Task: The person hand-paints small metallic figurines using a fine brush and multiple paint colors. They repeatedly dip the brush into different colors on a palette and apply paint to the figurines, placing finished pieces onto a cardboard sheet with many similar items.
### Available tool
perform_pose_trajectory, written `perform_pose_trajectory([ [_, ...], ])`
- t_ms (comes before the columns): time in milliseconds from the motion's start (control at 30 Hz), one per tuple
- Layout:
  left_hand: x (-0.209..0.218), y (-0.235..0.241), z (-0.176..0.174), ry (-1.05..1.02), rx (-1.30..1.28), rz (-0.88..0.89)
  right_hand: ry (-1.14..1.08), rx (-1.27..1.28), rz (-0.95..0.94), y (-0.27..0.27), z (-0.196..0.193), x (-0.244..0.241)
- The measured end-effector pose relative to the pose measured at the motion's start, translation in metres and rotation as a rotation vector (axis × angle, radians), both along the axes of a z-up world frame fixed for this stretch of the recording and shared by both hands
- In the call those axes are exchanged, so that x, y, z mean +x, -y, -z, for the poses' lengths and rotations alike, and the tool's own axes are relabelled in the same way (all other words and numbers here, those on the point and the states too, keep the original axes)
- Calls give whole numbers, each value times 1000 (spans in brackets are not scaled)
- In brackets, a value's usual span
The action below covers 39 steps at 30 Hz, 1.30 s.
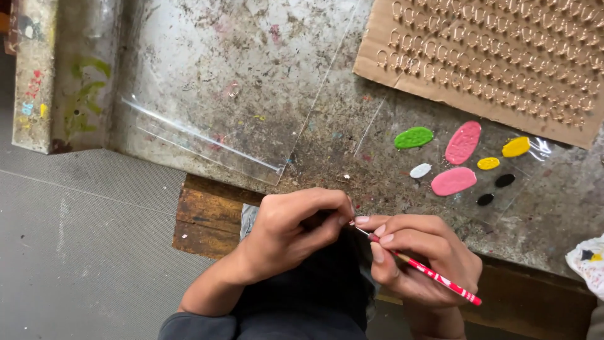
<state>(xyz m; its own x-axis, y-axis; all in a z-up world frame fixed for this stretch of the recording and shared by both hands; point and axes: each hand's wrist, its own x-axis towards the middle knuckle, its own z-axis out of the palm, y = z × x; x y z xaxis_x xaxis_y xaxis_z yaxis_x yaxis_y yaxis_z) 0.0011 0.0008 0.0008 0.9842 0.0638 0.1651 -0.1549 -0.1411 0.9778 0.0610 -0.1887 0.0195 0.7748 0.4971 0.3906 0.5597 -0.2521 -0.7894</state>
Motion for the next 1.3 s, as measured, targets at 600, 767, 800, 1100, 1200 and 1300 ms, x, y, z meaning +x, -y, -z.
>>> perform_pose_trajectory([
  [600,1,-2,3,6,3,11,48,-14,-16,-3,2,2],
  [767,1,-2,3,11,-3,13,46,-25,-13,-4,0,1],
  [800,1,-2,4,13,-5,15,35,-31,2,-5,-1,0],
  [1100,1,-3,3,18,-7,19,25,-25,-9,-5,-1,1],
  [1200,2,-3,3,20,-2,17,27,-55,37,-9,-4,-2],
  [1300,1,-3,3,19,-8,18,20,-53,52,-9,-4,-4],
])
